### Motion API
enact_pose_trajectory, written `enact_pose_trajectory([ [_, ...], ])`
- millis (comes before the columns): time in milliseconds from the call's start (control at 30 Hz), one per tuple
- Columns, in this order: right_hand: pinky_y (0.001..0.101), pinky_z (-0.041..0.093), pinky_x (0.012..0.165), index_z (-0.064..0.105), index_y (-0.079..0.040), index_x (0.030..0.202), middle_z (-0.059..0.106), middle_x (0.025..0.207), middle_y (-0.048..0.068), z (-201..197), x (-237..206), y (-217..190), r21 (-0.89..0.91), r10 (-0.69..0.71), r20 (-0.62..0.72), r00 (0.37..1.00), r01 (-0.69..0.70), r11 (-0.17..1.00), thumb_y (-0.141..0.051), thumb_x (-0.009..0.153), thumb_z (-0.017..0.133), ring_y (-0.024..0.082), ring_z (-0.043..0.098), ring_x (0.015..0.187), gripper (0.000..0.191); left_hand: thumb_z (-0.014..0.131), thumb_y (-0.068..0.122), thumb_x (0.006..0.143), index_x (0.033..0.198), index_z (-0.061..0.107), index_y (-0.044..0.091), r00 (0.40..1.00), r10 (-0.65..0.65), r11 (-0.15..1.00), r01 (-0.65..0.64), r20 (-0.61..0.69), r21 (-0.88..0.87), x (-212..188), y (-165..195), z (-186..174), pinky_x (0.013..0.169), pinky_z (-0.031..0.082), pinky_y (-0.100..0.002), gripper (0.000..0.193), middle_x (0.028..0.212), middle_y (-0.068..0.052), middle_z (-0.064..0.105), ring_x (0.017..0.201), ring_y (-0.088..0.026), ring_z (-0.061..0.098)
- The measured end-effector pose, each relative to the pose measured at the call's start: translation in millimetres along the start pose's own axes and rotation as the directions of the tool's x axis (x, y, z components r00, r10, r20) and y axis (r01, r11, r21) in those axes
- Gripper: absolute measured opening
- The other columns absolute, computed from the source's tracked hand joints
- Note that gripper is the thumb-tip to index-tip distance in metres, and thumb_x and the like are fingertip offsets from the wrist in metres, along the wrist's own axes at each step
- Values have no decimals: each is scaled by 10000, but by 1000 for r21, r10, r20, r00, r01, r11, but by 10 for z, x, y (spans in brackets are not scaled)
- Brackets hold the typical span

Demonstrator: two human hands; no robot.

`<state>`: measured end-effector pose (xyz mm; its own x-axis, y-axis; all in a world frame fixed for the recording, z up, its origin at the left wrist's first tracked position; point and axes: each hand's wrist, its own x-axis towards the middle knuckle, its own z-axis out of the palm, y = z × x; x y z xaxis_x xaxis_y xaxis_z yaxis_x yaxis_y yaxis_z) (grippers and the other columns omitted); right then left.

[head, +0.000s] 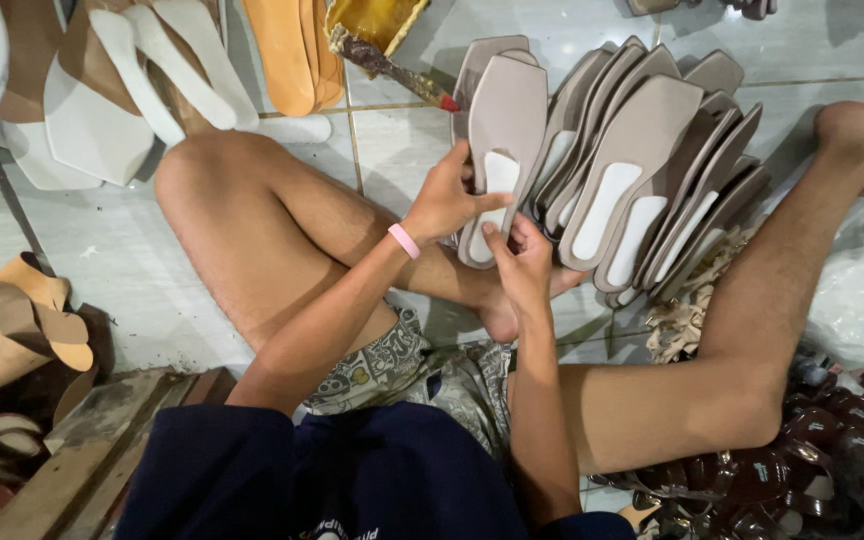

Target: The person sits on the floor and applies glue to shoe insoles using a brush, then places white foam pads onto the glued areas. They repeat this process for multiple insoles, stacking the finished ones nearby.

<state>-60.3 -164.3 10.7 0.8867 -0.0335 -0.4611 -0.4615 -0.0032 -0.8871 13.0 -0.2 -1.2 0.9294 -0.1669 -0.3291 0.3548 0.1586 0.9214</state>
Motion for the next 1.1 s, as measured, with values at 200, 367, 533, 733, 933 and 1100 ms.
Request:
enact_pose_trajectory([
  [200, 232, 545, 843, 635, 72, 1299, 736, 1127, 80, -42, -13, 21, 65, 42, 34, 999, -45, 997, -46, 967, 731, 86, 659, 973, 366, 895, 131, 771, 1282, 564, 3, 1000, 4, 998, -5, 20, 61, -32, -5, 2, 825, 599, -324, 623, 1067, -126, 757, 958, -179, 738],
  [367, 232, 548, 863, 639, 60, 1284, 740, 1144, 74, -40, -5, -9, 46, 51, 55, 997, -53, 997, -78, 966, 737, 84, 665, 998, 360, 883, 113, 777, 1293, 574, 8, 999, -45, 998, 45, 9, 40, -7, -46, 17, 830, 605, -323, 611, 1070, -123, 769, 971, -176, 748],
  [533, 234, 546, 849, 651, 62, 1277, 744, 1135, 87, -25, -24, -36, 7, 47, 49, 998, -47, 999, -89, 971, 744, 86, 664, 982, 354, 882, 106, 780, 1291, 568, 4, 1000, 1, 1000, -2, 20, 9, 4, -62, 24, 836, 608, -323, 608, 1089, -117, 754, 985, -174, 738],
  [733, 228, 546, 848, 635, 54, 1293, 739, 1135, 68, -11, -13, -45, 25, 54, 38, 998, -55, 998, -74, 964, 730, 79, 666, 976, 365, 888, 117, 773, 1320, 548, 4, 998, -54, 999, 54, 42, -2, -2, -45, 0, 814, 599, -321, 654, 1062, -123, 745, 958, -178, 722],
  [933, 226, 538, 889, 626, 49, 1314, 722, 1163, 66, -29, -35, -65, 90, 21, 85, 996, -29, 996, -56, 978, 705, 81, 657, 1019, 361, 859, 80, 793, 1373, 509, 7, 982, -97, 995, 98, 162, 0, -6, -38, -48, 815, 595, -310, 682, 1065, -120, 737, 940, -169, 707],
  [1100, 235, 548, 853, 642, 47, 1258, 736, 1122, 79, -25, -48, -33, 33, 45, 52, 998, -47, 998, -47, 953, 727, 91, 672, 993, 331, 821, 19, 800, 1359, 525, -7, 981, -125, 988, 137, 147, -74, -15, -88, 6, 829, 600, -305, 633, 1075, -108, 738, 957, -159, 717],
])
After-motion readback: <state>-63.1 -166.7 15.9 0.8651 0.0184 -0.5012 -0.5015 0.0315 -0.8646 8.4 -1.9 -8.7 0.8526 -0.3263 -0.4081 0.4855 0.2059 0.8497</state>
